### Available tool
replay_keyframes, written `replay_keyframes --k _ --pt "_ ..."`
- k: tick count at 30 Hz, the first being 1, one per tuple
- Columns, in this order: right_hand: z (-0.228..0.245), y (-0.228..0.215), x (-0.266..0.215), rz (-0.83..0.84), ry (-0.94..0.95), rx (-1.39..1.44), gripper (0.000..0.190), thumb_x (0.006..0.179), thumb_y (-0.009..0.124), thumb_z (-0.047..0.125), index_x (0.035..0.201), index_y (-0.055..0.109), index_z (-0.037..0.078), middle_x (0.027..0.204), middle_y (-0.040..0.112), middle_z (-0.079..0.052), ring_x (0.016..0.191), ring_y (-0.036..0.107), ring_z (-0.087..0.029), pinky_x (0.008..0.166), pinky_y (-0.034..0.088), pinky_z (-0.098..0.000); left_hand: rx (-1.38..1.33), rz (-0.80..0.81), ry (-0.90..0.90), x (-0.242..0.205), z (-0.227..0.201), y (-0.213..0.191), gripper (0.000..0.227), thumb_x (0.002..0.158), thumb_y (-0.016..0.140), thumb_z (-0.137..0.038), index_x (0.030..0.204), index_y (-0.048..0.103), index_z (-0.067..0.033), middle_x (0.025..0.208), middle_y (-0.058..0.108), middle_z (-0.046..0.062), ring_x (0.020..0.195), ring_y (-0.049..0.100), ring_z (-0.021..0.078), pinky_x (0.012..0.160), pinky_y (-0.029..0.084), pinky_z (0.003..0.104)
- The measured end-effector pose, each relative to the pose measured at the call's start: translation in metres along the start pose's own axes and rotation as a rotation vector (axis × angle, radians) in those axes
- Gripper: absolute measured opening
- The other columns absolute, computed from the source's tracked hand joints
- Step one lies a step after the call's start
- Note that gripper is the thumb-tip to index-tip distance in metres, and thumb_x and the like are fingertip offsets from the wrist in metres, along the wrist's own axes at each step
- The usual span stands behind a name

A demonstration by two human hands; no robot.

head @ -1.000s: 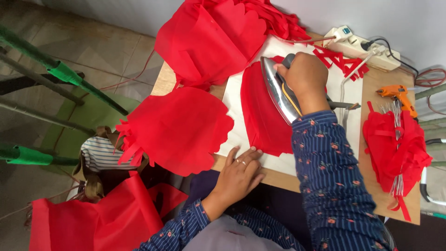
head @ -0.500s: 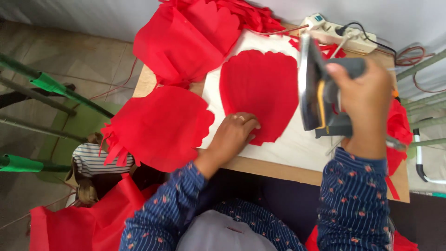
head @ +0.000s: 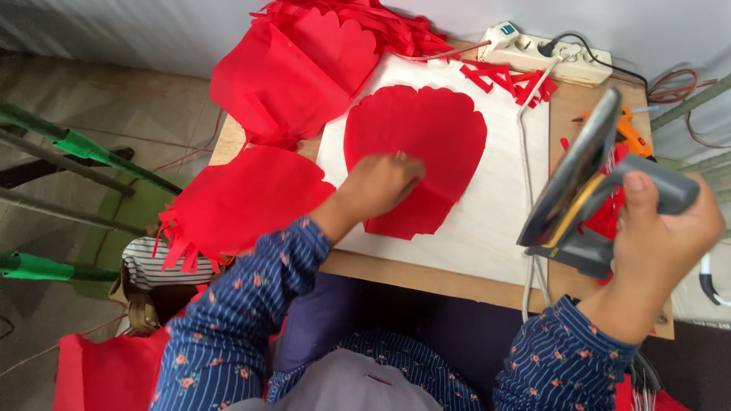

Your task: Ironing individual red fabric pieces to flatten them on a wooden table

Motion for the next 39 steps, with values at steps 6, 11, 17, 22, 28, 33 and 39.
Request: replay_keyframes --k 6,11,17,22,28,33,39 --pt "0.009 -0.018 -0.014 -0.079 0.124 0.345 0.052 0.11 0.085 0.036 0.115 0.04 0.01 0.084 0.043 -0.006 0.065 0.038 -0.009 0.056 0.032 -0.0274 -0.094 -0.218 0.151 0.096 -0.023 -0.093 0.009 0.098 0.059 -0.006 0.094 0.067 -0.0084 0.085 0.071 0.011 0.076 0.067 0.0323 0.055 0.05 0.044" --pt "-0.008 -0.046 -0.019 -0.119 0.087 0.252 0.039 0.121 0.072 0.014 0.138 0.04 0.001 0.088 0.035 -0.011 0.07 0.032 -0.014 0.062 0.031 -0.0317 -0.312 -0.473 0.199 0.18 -0.013 -0.099 0.012 0.088 0.065 -0.001 0.084 0.061 -0.0126 0.07 0.065 0.003 0.062 0.064 0.0201 0.054 0.048 0.036" --pt "0.013 -0.048 -0.025 -0.154 0.151 0.215 0.048 0.112 0.082 0.031 0.114 0.04 0.008 0.084 0.043 -0.007 0.067 0.042 -0.011 0.058 0.034 -0.0289 -0.65 -0.554 -0.18 0.196 0.012 -0.085 0.013 0.086 0.065 -0.009 0.076 0.058 -0.0138 0.066 0.056 0.001 0.056 0.06 0.0138 0.047 0.052 0.033" --pt "0.019 -0.046 -0.031 -0.119 0.176 0.123 0.047 0.112 0.083 0.031 0.121 0.045 0.005 0.081 0.04 -0.006 0.066 0.04 -0.01 0.06 0.034 -0.0276 -0.882 -0.576 -0.656 0.161 0.057 -0.074 0.016 0.081 0.066 -0.013 0.069 0.056 -0.011 0.062 0.05 0.003 0.05 0.059 0.0155 0.037 0.061 0.034" --pt "0.032 -0.034 -0.027 -0.004 0.045 -0.181 0.052 0.115 0.086 0.041 0.105 0.057 0.0 0.092 0.047 -0.004 0.09 0.042 -0.014 0.081 0.038 -0.0331 -1.125 -0.571 -0.935 0.061 0.125 -0.045 0.032 0.091 0.062 -0.018 0.064 0.045 -0.0215 0.057 0.028 -0.004 0.047 0.035 0.0077 0.043 0.064 0.032" --pt "0.055 -0.01 -0.018 0.138 -0.04 -0.383 0.044 0.113 0.092 0.034 0.105 0.067 -0.001 0.087 0.053 -0.008 0.086 0.044 -0.02 0.077 0.039 -0.0384 -0.792 -0.443 -1.225 -0.017 0.16 -0.049 0.008 0.086 0.061 -0.011 0.091 0.061 -0.0171 0.075 0.06 0.002 0.06 0.06 0.0148 0.042 0.054 0.031" --pt "0.1 0.066 0.014 0.361 -0.416 -0.705 0.054 0.099 0.093 0.06 0.098 0.075 0.008 0.077 0.067 -0.001 0.065 0.058 -0.022 0.059 0.045 -0.0383 -0.433 -0.163 -1.098 -0.052 0.189 -0.045 0.03 0.084 0.08 -0.019 0.112 0.071 -0.0192 0.091 0.073 0.002 0.073 0.071 0.0143 0.06 0.056 0.034"
Point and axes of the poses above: each hand's wrist, its own x-axis towards the middle knuckle, its own y-axis out of the palm, z = x × y, the point moved 1 cm from there along x, towards the middle knuckle
